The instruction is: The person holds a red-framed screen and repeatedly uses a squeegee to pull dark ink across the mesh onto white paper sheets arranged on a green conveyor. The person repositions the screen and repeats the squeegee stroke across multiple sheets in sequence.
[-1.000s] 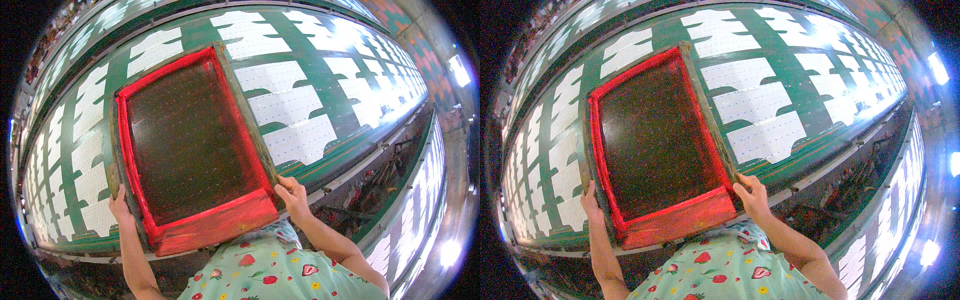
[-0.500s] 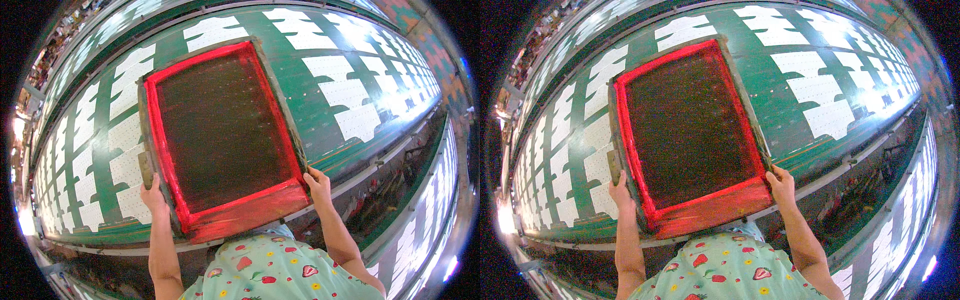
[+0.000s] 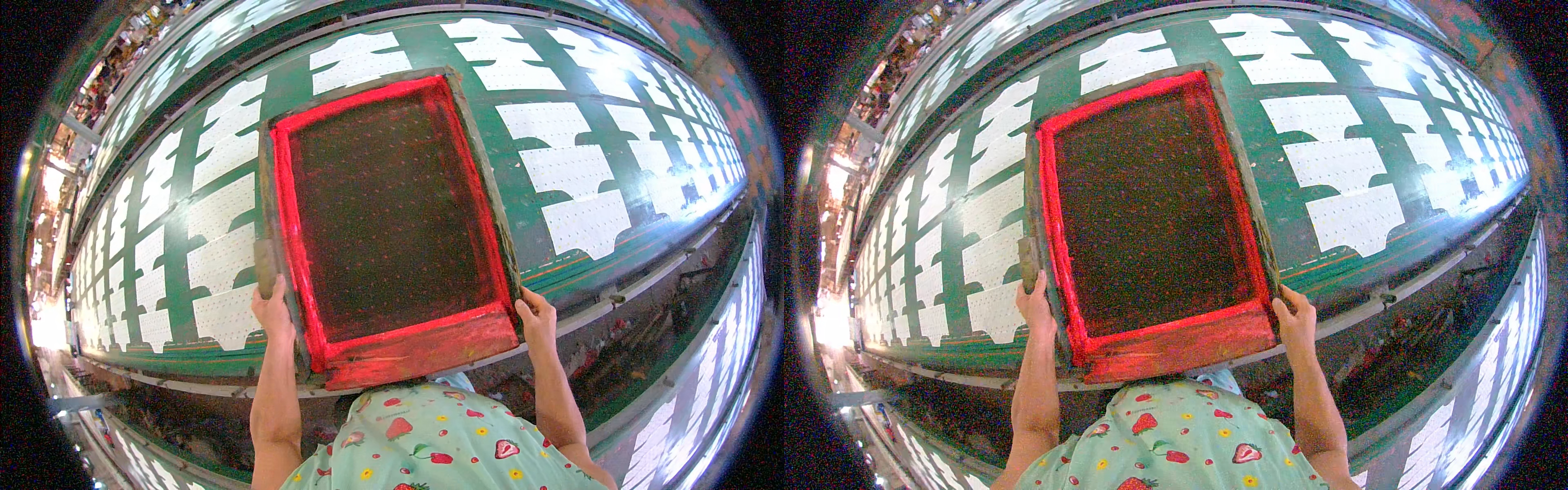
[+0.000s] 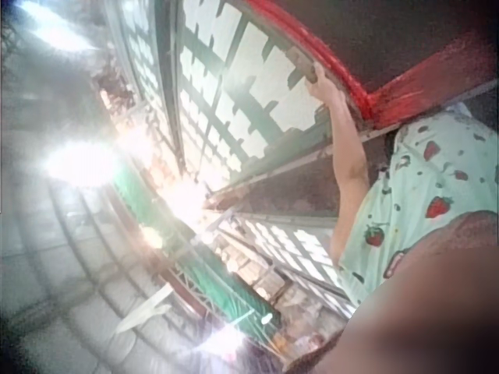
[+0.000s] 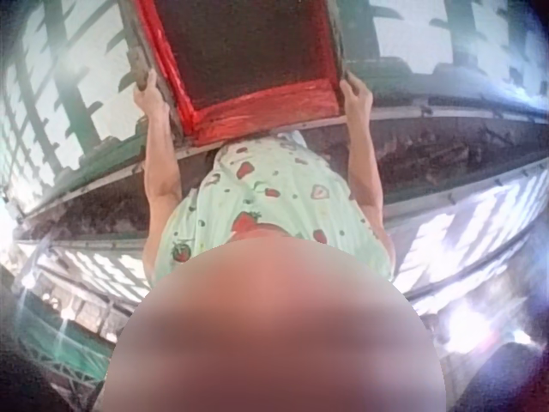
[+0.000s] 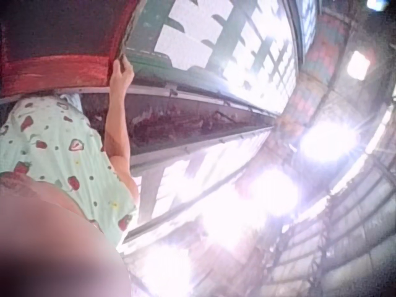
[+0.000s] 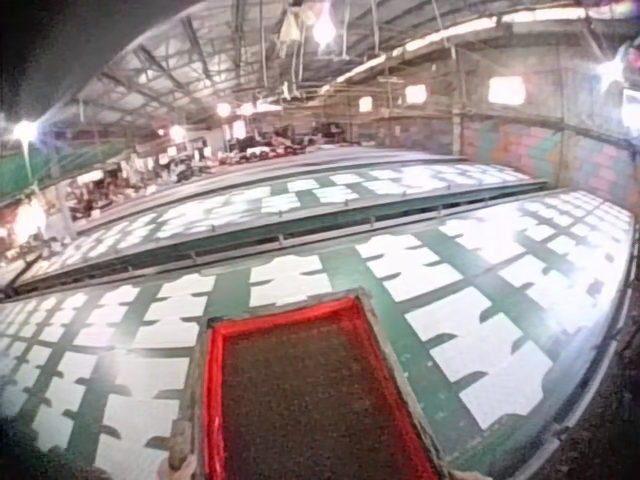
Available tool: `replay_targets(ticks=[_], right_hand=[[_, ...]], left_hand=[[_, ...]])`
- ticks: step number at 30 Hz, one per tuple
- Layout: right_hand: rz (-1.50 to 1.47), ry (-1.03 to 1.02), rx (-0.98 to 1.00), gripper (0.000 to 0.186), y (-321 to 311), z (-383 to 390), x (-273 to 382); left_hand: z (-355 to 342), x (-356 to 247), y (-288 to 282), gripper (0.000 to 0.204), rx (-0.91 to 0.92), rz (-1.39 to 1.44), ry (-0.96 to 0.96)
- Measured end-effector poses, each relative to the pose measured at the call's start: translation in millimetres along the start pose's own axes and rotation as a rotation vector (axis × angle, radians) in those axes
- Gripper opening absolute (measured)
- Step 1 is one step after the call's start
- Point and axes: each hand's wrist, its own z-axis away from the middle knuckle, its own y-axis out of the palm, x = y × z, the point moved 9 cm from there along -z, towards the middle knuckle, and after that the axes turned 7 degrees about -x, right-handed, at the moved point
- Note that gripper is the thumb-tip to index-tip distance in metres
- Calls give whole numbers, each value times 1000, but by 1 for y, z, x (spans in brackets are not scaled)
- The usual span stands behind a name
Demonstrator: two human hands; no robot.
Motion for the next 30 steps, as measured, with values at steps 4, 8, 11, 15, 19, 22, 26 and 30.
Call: replay_targets(ticks=[4, 8, 11, 15, 19, 22, 26, 30], right_hand=[[536, -492, 9, 62, 5, 39, 77], [506, -957, 425, 63, 72, 125, 140], [583, -1098, 685, 55, 117, 167, 151], [669, -1132, 623, 47, 142, 176, 163], [674, -1151, 559, 37, 176, 186, 188], [829, -1049, 587, 38, 196, 173, 197], [866, -951, 632, 47, 192, 172, 197], [869, -927, 596, 49, 188, 192, 181]], left_hand=[[-4, 8, 0, 39, -19, -56, -3], [-9, 15, -1, 38, -53, -217, -6], [-10, 13, 1, 38, -50, -286, 19], [-1, -6, 1, 53, -75, -431, 132], [6, -18, 0, 54, -85, -474, 155], [5, -20, 2, 54, -56, -362, 193], [-2, -6, 1, 44, -34, -248, 194], [-3, -2, 0, 52, -35, -269, 246]])
